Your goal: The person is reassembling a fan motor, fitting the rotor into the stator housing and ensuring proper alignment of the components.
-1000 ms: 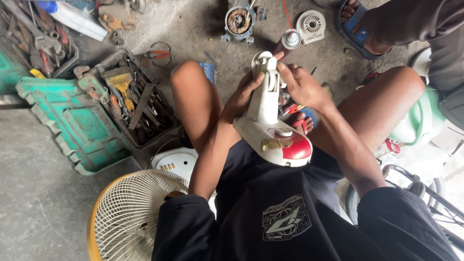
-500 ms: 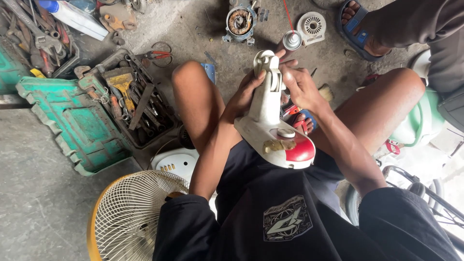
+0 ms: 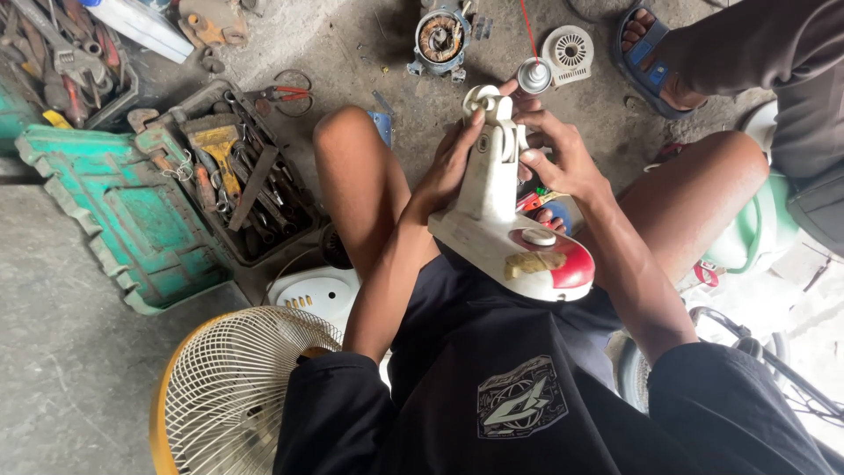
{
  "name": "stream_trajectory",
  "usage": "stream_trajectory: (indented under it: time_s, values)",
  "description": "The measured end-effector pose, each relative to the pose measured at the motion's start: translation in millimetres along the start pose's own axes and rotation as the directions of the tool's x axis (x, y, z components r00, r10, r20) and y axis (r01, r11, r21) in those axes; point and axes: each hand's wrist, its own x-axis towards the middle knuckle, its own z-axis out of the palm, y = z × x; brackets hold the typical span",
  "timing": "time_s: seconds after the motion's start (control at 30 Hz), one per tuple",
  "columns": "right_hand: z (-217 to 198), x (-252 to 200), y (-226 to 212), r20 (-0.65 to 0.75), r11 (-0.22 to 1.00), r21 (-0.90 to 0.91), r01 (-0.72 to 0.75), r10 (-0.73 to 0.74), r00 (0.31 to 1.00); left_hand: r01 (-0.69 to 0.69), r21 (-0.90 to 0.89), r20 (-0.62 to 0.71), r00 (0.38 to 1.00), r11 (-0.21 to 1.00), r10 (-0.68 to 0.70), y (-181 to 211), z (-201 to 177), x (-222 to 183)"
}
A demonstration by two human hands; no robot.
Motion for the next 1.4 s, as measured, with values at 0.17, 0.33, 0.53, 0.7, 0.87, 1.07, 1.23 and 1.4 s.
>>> stream_trajectory:
  time_s: [0.17,0.33,0.53,0.7,0.87,1.07,1.23,1.4]
  values:
    - [12.4,-11.8,8.1,-0.085,0.991,-0.069,0.119,-0.124,0.989,-0.057,0.147,0.036,0.998,0.987,0.052,-30.7,-15.4,7.7]
    - [20.4,-11.1,9.4,-0.126,0.958,-0.165,0.233,-0.255,0.959,-0.692,0.532,0.389,0.712,0.488,0.585,-99.9,-46.6,23.3]
    - [26.7,-5.1,-17.6,-0.216,0.983,-0.086,0.161,-0.177,0.960,-0.209,0.200,0.166,0.970,0.957,0.177,-24.6,-9.6,9.3]
    - [23.6,-10.4,-29.7,-0.230,0.994,0.092,-0.061,0.081,0.970,-0.244,0.228,0.203,0.959,0.943,0.199,-3.8,4.5,8.5]
    - [6.3,-1.9,-57.6,-0.068,0.918,0.111,-0.380,0.388,0.919,-0.229,0.229,0.206,0.961,0.946,0.183,-3.6,3.5,9.9]
    - [-4.0,-1.2,-45.4,-0.045,0.961,0.178,-0.213,0.224,0.973,-0.247,0.166,0.227,0.952,0.955,0.206,-12.8,-2.8,15.2]
    - [-11.1,-13.8,-14.4,-0.079,0.933,0.348,0.093,-0.070,0.994,-0.256,0.093,0.335,0.918,0.962,0.212,-33.5,-19.1,29.2]
    - [-3.3,-19.8,-34.4,-0.299,0.959,0.279,-0.056,0.142,0.943,-0.177,0.112,0.485,0.868,0.978,0.102,-42.6,-39.2,40.3]
